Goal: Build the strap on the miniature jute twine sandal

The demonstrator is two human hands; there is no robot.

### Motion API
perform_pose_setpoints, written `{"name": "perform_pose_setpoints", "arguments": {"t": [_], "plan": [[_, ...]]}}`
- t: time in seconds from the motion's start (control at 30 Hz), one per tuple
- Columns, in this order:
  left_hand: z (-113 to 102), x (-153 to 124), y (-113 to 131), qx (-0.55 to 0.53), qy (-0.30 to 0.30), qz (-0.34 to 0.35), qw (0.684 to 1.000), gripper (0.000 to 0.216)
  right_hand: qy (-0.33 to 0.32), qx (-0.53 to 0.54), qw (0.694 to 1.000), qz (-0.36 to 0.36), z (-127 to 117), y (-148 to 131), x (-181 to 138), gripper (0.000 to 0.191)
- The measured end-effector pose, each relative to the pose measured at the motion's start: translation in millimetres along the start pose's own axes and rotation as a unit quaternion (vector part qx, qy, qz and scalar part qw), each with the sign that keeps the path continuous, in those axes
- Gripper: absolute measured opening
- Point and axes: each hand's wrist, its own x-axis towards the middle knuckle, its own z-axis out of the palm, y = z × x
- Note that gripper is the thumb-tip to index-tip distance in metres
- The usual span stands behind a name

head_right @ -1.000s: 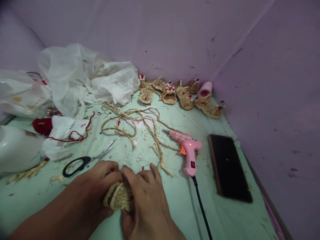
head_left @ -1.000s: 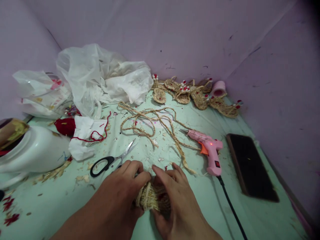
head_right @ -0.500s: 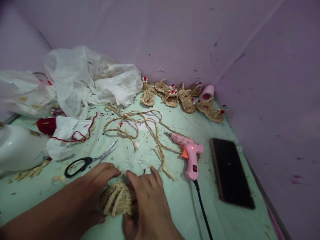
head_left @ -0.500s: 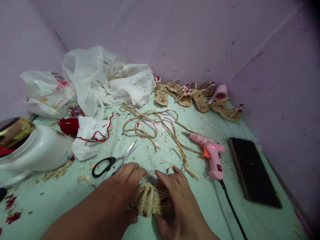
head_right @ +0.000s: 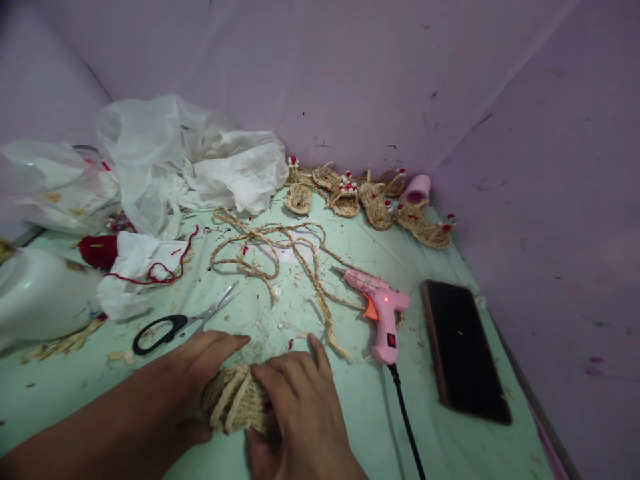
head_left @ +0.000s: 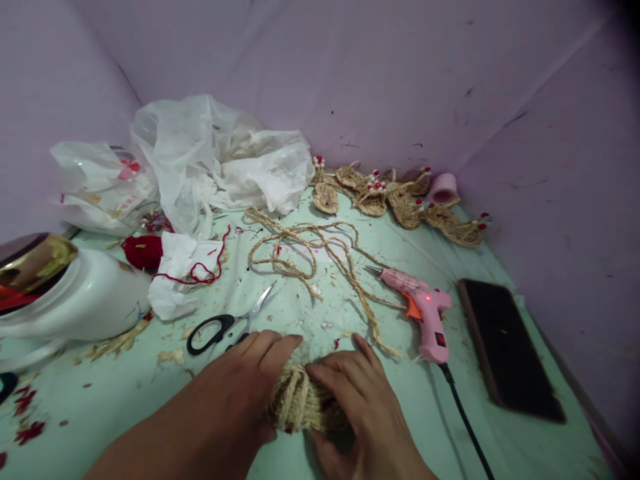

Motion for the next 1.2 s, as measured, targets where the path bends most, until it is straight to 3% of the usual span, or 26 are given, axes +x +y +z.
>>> {"name": "perform_pose_setpoints", "arguments": {"t": [0.1,0.17,0.27,0.4,0.63,0.7,0.77,0.8,0.97,1.13,1.2], "plan": [[-3.7,-4.8,-9.4,-0.008,0.059,0.036,0.998,0.066,0.004,-0.003,1.000,0.007,0.9,-0.4,0.2,0.052],[-10.0,-5.2,-14.2,-0.036,0.100,0.019,0.994,0.054,0.010,-0.004,1.000,0.015,1.6,-0.8,0.2,0.052],[-21.3,-0.8,-15.7,-0.135,0.107,-0.045,0.984,0.033,0.021,-0.002,1.000,0.023,2.5,-1.1,-0.4,0.051],[-27.3,5.4,-9.0,-0.213,0.104,-0.064,0.969,0.023,0.029,-0.004,0.999,0.022,1.6,-2.6,-2.1,0.053],[-14.4,5.0,-0.2,-0.081,0.105,0.031,0.991,0.026,0.006,0.017,0.998,0.059,-4.7,-8.6,-1.7,0.048],[-20.1,2.9,-7.0,-0.014,0.186,-0.024,0.982,0.024,0.007,0.017,0.998,0.052,-2.4,-8.1,-2.9,0.050],[-32.5,-0.9,-17.7,0.059,0.291,-0.113,0.948,0.027,0.018,0.020,0.998,0.054,2.1,-6.4,-5.0,0.058],[-40.0,-3.5,-23.5,0.086,0.311,-0.147,0.935,0.029,0.025,0.021,0.998,0.060,4.7,-5.2,-6.2,0.064],[-65.6,-13.7,-41.7,0.168,0.299,-0.229,0.911,0.035,0.043,0.012,0.996,0.079,14.6,1.3,-10.0,0.083],[-63.1,1.8,-47.6,0.291,0.313,-0.276,0.861,0.044,0.050,0.022,0.995,0.080,14.9,1.4,-9.7,0.087],[-61.2,9.3,-50.3,0.307,0.290,-0.305,0.853,0.041,0.052,0.023,0.994,0.090,14.0,-0.4,-9.6,0.087]]}}
